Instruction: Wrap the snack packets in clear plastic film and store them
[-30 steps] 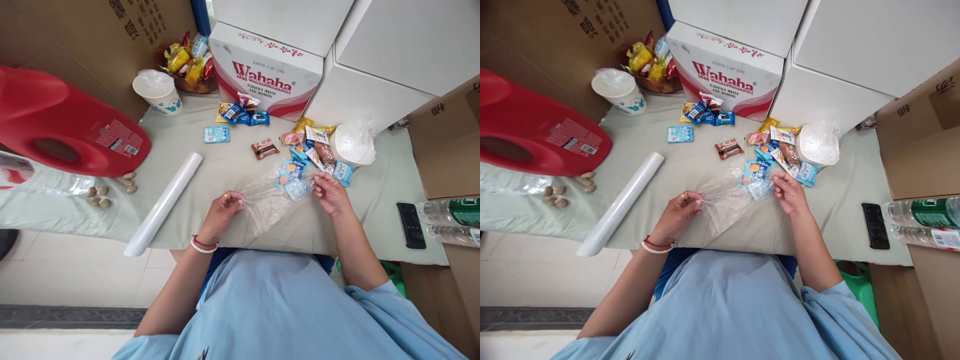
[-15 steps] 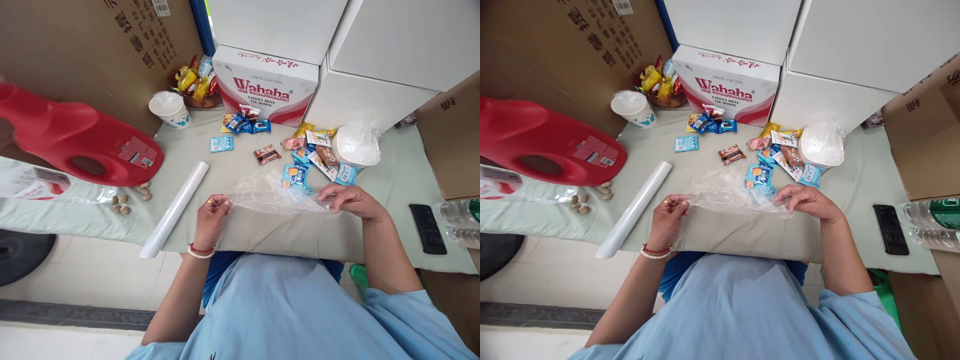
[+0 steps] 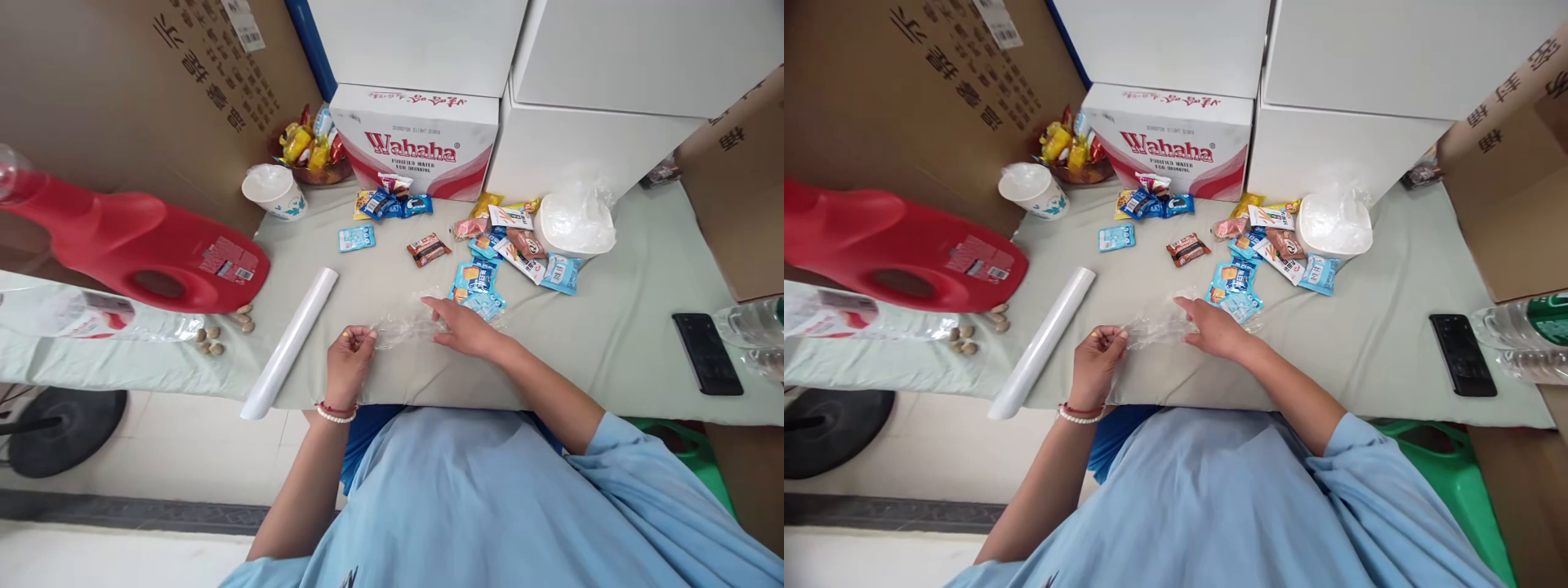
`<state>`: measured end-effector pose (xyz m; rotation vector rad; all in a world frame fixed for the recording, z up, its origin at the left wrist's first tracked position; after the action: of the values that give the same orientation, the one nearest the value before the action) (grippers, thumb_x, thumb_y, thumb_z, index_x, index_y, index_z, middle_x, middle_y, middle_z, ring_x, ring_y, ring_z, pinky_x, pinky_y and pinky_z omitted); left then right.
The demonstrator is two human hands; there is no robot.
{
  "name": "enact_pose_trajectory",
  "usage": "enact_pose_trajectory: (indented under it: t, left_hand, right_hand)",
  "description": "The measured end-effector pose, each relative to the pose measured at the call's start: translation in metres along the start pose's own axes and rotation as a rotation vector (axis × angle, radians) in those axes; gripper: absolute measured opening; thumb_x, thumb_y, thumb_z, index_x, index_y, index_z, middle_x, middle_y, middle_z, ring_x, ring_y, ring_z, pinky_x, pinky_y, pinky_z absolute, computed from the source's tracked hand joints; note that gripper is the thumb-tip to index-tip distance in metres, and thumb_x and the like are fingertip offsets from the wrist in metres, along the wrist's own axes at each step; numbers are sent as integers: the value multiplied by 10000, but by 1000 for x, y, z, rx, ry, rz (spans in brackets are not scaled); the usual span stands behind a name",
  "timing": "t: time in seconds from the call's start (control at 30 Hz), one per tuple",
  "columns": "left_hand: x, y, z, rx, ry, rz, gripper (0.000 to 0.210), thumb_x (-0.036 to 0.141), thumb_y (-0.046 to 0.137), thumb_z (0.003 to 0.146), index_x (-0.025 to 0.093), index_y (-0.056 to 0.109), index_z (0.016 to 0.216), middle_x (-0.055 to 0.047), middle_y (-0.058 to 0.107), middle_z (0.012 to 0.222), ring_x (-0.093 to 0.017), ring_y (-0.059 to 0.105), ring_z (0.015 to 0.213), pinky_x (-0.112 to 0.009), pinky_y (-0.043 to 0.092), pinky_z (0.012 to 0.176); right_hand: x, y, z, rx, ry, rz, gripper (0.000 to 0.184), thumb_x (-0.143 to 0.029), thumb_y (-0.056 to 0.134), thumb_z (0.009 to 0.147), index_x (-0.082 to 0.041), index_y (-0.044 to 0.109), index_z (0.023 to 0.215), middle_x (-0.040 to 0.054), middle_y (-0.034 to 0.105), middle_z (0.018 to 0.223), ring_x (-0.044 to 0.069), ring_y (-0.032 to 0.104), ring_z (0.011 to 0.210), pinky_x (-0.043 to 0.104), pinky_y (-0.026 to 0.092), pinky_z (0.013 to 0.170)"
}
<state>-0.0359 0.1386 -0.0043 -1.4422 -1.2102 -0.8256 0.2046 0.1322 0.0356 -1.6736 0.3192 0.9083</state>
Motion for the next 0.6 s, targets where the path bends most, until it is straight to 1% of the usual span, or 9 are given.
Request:
enact_pose_trajectory:
  t: [0.1,0.2,0.27,0.33,0.4,0.47,0.5,0.57,0.6]
  left_hand:
    - [-9,-15,0,69,-19,56,376,550,722,754,211,619,878,28,582,707,-141,513,629,-278,424,632]
    - [-25,-29,-5,91,-65,65,386,546,714,754,203,625,907,10,606,739,-157,538,641,-297,450,643]
    - [-29,-38,-11,117,-60,147,396,495,731,737,196,639,980,-15,633,832,-180,573,688,-334,496,689]
    - [-14,-49,-20,203,54,350,396,381,724,737,186,651,1074,-60,641,975,-218,609,792,-406,537,795]
    - [23,-51,-34,310,299,564,338,246,665,780,180,663,1111,-111,628,1092,-270,626,951,-477,530,917]
    - [64,-31,-51,299,599,637,255,133,580,842,195,677,1070,-123,643,1117,-284,619,1060,-483,515,968]
    - [79,-12,-57,210,736,634,242,97,545,869,208,678,1037,-110,665,1096,-271,626,1062,-462,520,956]
    - [96,38,-66,-80,939,620,244,74,513,908,225,675,1008,-77,713,1056,-237,652,1017,-415,536,903]
    - [97,63,-68,-232,999,637,245,83,506,927,225,679,1026,-72,733,1072,-231,664,1023,-409,540,895]
  right_hand:
    - [-8,6,-8,29,-144,-62,277,-147,580,987,-181,720,1224,92,693,1026,207,653,932,335,528,837]
    - [-27,-6,-52,180,-365,-129,261,-146,497,1028,-201,748,1075,96,685,998,201,605,906,327,507,803]
    - [-34,-2,-87,151,-435,-174,288,-105,478,1010,-211,744,1036,102,699,1024,206,588,901,330,504,777]
    - [-33,6,-117,27,-440,-143,282,-87,487,988,-216,737,1008,110,713,1103,211,604,940,336,520,786]
    - [-29,1,-136,-45,-399,4,257,-99,502,987,-223,725,1016,97,728,1106,199,638,948,336,544,812]
    - [-20,-20,-138,39,-309,165,259,-114,489,1007,-239,713,1045,68,736,1044,178,673,924,319,556,826]
    - [-14,-32,-134,128,-251,203,269,-124,475,1021,-248,710,1062,61,733,1031,174,687,933,317,559,837]
    - [-2,-49,-119,285,-120,172,263,-179,476,1045,-260,709,1134,75,722,1107,187,698,985,327,561,858]
    - [1,-49,-109,314,-59,121,255,-220,498,1048,-260,704,1193,89,711,1169,197,698,1003,333,561,860]
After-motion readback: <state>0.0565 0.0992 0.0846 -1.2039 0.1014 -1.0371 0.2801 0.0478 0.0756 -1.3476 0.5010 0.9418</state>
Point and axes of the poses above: each hand's wrist, its own z-axis towards the middle knuckle, its own y-axis out of the palm, x = y × z, the point moved 10 cm from there along z, towards the middle knuckle
